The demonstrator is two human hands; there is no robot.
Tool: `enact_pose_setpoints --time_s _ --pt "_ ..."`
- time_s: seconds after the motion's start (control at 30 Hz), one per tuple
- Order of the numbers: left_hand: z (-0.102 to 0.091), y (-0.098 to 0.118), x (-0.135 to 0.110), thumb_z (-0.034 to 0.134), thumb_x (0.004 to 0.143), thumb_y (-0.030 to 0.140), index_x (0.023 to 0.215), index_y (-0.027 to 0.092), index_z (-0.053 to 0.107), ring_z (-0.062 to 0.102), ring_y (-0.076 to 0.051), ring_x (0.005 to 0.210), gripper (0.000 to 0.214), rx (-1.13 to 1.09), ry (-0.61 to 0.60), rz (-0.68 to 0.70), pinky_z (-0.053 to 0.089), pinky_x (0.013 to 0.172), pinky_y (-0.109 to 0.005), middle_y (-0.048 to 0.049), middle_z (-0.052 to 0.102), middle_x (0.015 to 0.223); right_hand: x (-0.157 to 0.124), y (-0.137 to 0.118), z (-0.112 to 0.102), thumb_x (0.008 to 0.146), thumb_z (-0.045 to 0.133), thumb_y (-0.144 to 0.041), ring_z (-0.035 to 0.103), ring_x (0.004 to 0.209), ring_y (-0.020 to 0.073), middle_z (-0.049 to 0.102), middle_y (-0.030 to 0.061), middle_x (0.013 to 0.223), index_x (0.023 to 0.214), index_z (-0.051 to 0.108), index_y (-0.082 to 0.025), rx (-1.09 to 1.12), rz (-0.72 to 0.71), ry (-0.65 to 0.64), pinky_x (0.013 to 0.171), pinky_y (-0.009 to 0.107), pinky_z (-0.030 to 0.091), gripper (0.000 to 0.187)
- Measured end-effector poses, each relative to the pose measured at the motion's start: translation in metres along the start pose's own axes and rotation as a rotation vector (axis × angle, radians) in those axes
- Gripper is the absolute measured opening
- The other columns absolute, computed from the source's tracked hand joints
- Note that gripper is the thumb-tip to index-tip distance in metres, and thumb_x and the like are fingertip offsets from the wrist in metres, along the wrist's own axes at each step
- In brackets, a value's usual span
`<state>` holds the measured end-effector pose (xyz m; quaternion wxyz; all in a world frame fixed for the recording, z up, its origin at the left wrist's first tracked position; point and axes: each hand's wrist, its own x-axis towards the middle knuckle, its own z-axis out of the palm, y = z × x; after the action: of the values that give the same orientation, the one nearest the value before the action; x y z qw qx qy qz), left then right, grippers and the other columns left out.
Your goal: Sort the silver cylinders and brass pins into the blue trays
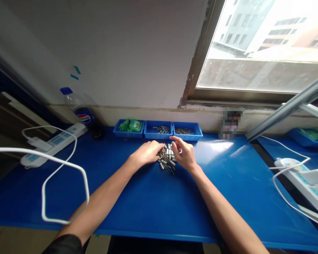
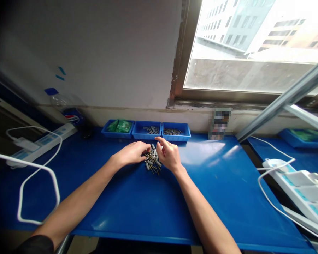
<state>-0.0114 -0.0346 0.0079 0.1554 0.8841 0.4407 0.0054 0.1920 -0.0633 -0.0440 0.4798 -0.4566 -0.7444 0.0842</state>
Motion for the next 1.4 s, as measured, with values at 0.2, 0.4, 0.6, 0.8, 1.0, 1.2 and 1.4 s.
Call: enact_pose_setpoints --time_s 0.2,0.4,0.6,0.8,1.0,1.2,1.4 --pt "0.011 -0.007 -0.007 0.066 0.075 0.011 0.091 0.023 0.065 0.066 -0.018 0.068 0.021 -0.174 0.094 -0.078 0.037 0.057 -0.025 -0.0006 0.071 0.079 -0.008 0.0 0.0 0.102 0.05 -0.028 0.051 0.052 0.011 0.065 -0.0012 0.071 0.121 0.068 -0.019 0.016 0.059 0.022 0.059 0.025 0.046 0.027" --pt "0.029 -0.015 -0.013 0.066 0.081 0.015 0.077 0.019 0.061 0.064 -0.016 0.068 0.008 -0.335 0.227 -0.095 0.043 0.063 -0.025 -0.0009 0.07 0.075 -0.013 -0.001 -0.006 0.101 0.052 -0.029 0.056 0.054 0.0119 0.068 -0.0004 0.072 0.121 0.067 -0.02 0.036 0.131 0.051 0.056 0.024 0.046 0.027" --pt "0.048 -0.02 -0.016 0.066 0.083 0.018 0.092 0.02 0.063 0.065 -0.015 0.066 0.01 -0.552 0.331 -0.141 0.048 0.06 -0.023 0.0003 0.07 0.076 -0.013 0.001 -0.006 0.101 0.051 -0.031 0.057 0.053 0.0116 0.069 -0.0008 0.073 0.12 0.067 -0.021 0.054 0.19 0.073 0.054 0.024 0.045 0.027" --pt "0.05 -0.023 -0.015 0.059 0.085 0.013 0.099 0.019 0.067 0.067 -0.014 0.068 0.018 -0.532 0.515 -0.123 0.052 0.065 -0.024 -0.0007 0.07 0.078 -0.013 0.001 -0.005 0.101 0.052 -0.031 0.057 0.054 0.0119 0.069 -0.0012 0.072 0.119 0.067 -0.022 0.057 0.189 0.056 0.054 0.024 0.044 0.026" --pt "0.048 -0.025 -0.017 0.056 0.085 0.007 0.101 0.019 0.07 0.064 -0.016 0.07 0.024 -0.326 0.573 -0.11 0.052 0.067 -0.027 -0.0036 0.068 0.084 -0.013 0.001 -0.004 0.101 0.052 -0.03 0.058 0.056 0.0124 0.068 -0.0009 0.072 0.119 0.067 -0.021 0.054 0.155 0.02 0.061 0.026 0.047 0.026" --pt "0.048 -0.017 -0.019 0.062 0.09 0.021 0.106 0.021 0.073 0.07 -0.02 0.085 0.019 -0.237 0.514 -0.114 0.056 0.078 -0.03 -0.0071 0.073 0.104 -0.013 -0.001 -0.003 0.101 0.052 -0.032 0.055 0.055 0.0117 0.066 -0.0021 0.07 0.118 0.068 -0.021 0.044 0.137 0.009 0.061 0.025 0.045 0.026" --pt "0.053 -0.012 -0.018 0.057 0.084 0.006 0.105 0.019 0.073 0.07 -0.019 0.081 0.03 -0.239 0.463 -0.147 0.056 0.077 -0.029 -0.0068 0.074 0.099 -0.012 -0.003 -0.005 0.101 0.052 -0.033 0.054 0.055 0.0119 0.066 -0.0015 0.069 0.116 0.069 -0.021 0.027 0.157 0.011 0.058 0.025 0.043 0.026"
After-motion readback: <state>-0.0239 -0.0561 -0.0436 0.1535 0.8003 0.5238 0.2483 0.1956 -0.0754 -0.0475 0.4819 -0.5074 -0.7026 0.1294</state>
